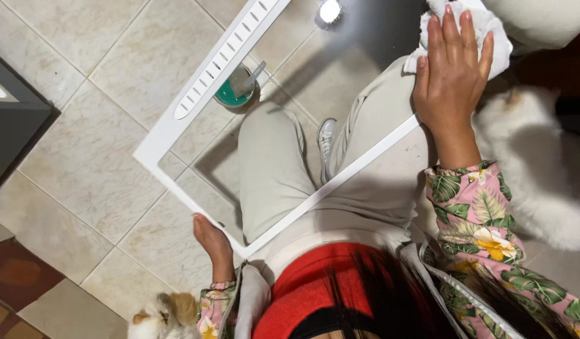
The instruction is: The person wipes down a glass refrigerator shelf with a cloth and then slides it back into the refrigerator.
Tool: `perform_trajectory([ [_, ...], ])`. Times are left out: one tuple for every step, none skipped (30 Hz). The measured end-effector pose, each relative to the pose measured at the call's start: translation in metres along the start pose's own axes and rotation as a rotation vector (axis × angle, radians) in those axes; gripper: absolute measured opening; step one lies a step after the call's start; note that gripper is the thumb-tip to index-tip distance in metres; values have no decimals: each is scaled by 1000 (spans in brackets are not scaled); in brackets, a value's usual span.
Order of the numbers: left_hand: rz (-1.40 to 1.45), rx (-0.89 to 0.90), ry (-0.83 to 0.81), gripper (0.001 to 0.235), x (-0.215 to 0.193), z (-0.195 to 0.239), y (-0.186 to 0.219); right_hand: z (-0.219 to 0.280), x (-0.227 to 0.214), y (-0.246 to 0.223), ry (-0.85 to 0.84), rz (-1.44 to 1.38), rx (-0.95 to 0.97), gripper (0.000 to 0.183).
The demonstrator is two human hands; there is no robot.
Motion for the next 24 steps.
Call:
perform_trajectory([
  [10,72,77,40,2,11,25,1,4,1,-10,-3,6,50],
  [20,143,155,47,4,22,51,2,8,1,-21,-6,13,50],
  [25,145,164,47,1,22,52,5,9,-5,-20,-9,3,50],
  [54,140,170,47,-1,22,52,7,11,-9,-42,-2,8,51],
  [81,139,170,48,-2,20,55,10,13,-11,-60,6,18,52],
  [83,144,173,48,-1,23,64,12,12,-22,-56,4,14,52],
  [34,166,176,48,1,26,75,13,23,-26,-194,7,92,56],
  [-15,188,179,49,2,30,86,18,34,-31,-333,11,167,60],
  [-11,189,178,49,-3,29,84,28,42,-43,-330,14,166,60],
  [-14,171,199,46,-10,29,80,37,44,-65,-245,19,56,59],
  [-19,154,222,46,-15,27,77,46,47,-84,-161,22,-54,57],
  [-16,155,223,46,-16,29,81,56,56,-99,-159,24,-56,57],
  [15,164,218,45,-16,31,84,67,67,-119,-171,18,-127,60],
  [46,173,213,44,-17,32,87,78,79,-139,-182,12,-198,63],
  [48,173,216,44,-19,33,85,83,83,-153,-182,12,-202,63],
  [66,172,210,42,-20,33,83,90,86,-172,-177,-26,-280,61],
  [86,174,203,41,-22,31,82,97,89,-191,-167,-62,-357,60],
  [90,178,206,41,-23,31,82,98,83,-208,-164,-61,-362,60],
  [73,174,208,41,-24,32,82,102,77,-230,-185,-105,-447,64],
  [55,170,209,42,-26,33,81,107,71,-252,-206,-148,-532,68],
  [57,171,214,42,-26,33,78,110,70,-264,-205,-150,-537,68],
  [67,187,221,42,-27,34,75,117,70,-281,-252,-235,-611,63],
  [78,204,226,42,-26,34,73,122,70,-297,-297,-317,-685,59],
  [82,206,231,42,-27,30,74,122,75,-307,-296,-316,-691,59],
])
Point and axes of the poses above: each hand's wrist, its own z-axis away from the middle knuckle, its own x-axis out of the palm, y = z × x, the point moved 8 cm from there along -z, towards the middle knuckle, and after that the axes turned 13 degrees about -y, right-handed, at the moved point
